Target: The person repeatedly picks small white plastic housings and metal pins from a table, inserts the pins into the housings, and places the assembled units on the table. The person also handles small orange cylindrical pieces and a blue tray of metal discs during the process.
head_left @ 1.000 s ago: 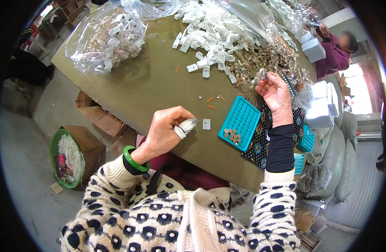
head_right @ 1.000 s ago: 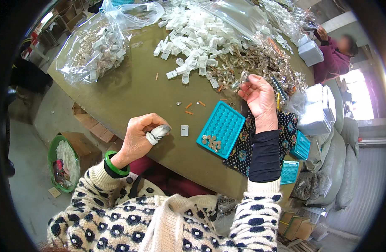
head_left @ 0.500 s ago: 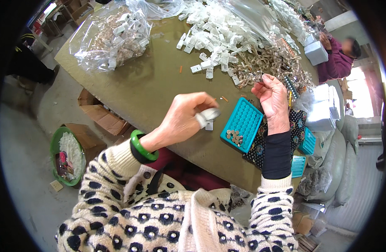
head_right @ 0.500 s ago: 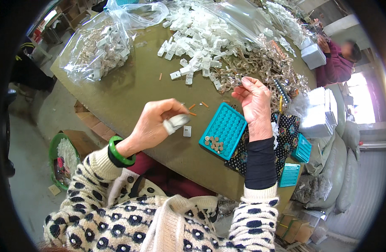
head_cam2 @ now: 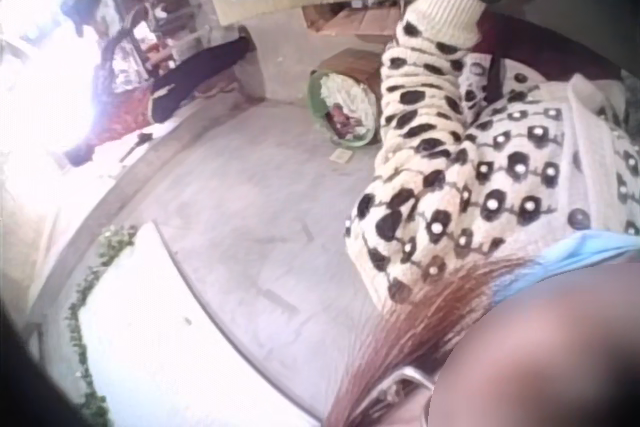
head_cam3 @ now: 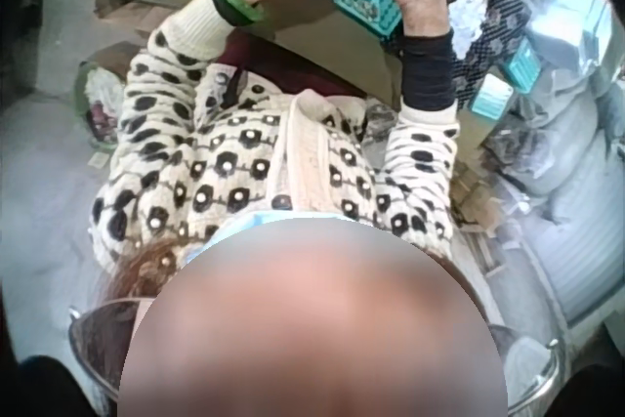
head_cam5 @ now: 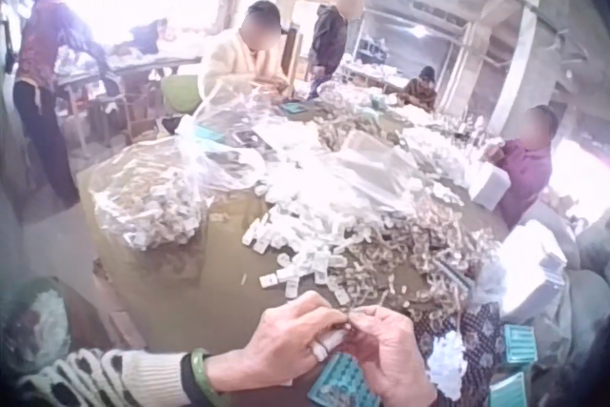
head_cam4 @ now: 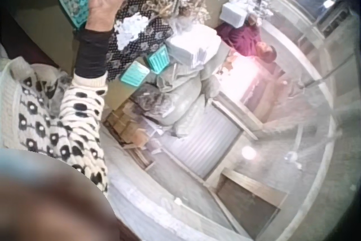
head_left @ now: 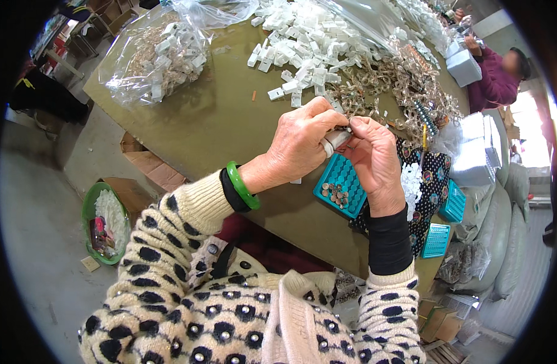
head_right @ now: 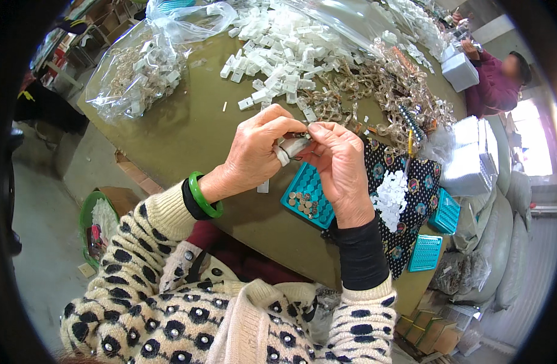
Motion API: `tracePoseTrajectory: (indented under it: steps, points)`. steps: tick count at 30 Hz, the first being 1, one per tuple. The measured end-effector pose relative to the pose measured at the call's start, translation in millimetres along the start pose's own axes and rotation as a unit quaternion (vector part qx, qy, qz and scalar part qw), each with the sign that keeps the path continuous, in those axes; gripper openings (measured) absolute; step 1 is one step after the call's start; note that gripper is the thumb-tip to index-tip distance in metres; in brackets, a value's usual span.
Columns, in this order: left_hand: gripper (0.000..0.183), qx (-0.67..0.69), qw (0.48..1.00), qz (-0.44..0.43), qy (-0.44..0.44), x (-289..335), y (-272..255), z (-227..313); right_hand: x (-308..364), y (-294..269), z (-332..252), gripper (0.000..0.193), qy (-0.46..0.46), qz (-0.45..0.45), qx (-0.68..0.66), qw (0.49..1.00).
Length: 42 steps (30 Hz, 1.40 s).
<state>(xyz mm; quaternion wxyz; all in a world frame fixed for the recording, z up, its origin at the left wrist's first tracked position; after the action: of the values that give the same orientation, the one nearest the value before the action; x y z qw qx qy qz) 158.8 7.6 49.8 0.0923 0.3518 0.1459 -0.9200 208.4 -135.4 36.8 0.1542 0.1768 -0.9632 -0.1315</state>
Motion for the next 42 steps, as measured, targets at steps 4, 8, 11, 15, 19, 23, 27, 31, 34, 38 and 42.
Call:
tracePoseTrajectory:
  steps: [4, 8, 11, 15, 19, 23, 27, 31, 34, 38, 42]
  points:
    - [0.024, 0.050, 0.998, 0.028, -0.027, -0.8, 1.9, -0.4, -4.6, -22.2, 4.9, 0.012, 0.034, 0.019, -0.090, 0.995]
    - [0.021, 0.158, 0.973, 0.087, -0.147, -4.2, 2.8, -16.3, -8.2, -53.7, -3.0, 0.015, 0.032, 0.043, -0.151, 0.987]
    - [0.031, 0.093, 0.980, 0.054, -0.166, -14.8, 3.6, -26.6, -11.1, -76.7, -11.2, 0.012, -0.028, 0.110, -0.034, 0.993]
    - [0.053, -0.057, 0.995, -0.015, -0.086, -26.6, 3.7, -26.9, -10.9, -87.1, -25.0, 0.009, -0.137, 0.184, 0.158, 0.961]
    - [0.053, 0.065, 0.982, -0.091, -0.155, -21.6, 17.6, -27.1, -7.3, -73.2, -16.5, 0.010, -0.071, 0.096, 0.005, 0.993]
    - [0.039, 0.189, 0.965, -0.095, -0.156, -22.7, 27.9, -18.9, -2.2, -49.6, -9.6, 0.014, -0.034, 0.016, -0.060, 0.997]
    - [0.026, 0.336, 0.882, -0.105, -0.314, -11.5, 33.7, -22.3, 3.0, -39.2, -10.6, 0.014, -0.050, -0.004, -0.051, 0.997]
    - [0.021, 0.427, 0.807, -0.061, -0.403, -1.1, 27.9, -22.2, 8.2, -38.5, -12.2, 0.015, -0.080, 0.048, -0.041, 0.995]
    - [0.020, 0.486, 0.753, -0.057, -0.440, 6.2, 22.9, -18.9, 12.1, -32.8, -11.6, 0.014, -0.089, 0.060, -0.031, 0.994]
    - [0.021, 0.514, 0.734, -0.045, -0.441, 12.1, 15.6, -13.5, 19.2, -14.7, -11.8, 0.012, -0.136, 0.046, 0.105, 0.984]
    - [0.021, 0.417, 0.815, -0.016, -0.402, 11.7, 6.9, -14.0, 27.5, -8.1, -18.4, 0.011, -0.211, 0.072, 0.041, 0.974]
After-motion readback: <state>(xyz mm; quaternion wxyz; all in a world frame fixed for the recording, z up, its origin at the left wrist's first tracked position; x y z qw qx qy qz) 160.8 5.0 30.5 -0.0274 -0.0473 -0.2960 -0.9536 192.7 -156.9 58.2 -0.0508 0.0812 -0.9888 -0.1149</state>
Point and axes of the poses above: each hand's wrist, its own x-axis away from the middle knuckle, its own y-axis out of the palm, z = x × y, the point moved 5 cm from there along -x, towards the middle knuckle, and after that the axes turned 8 degrees about x, right-handed, at the moved point
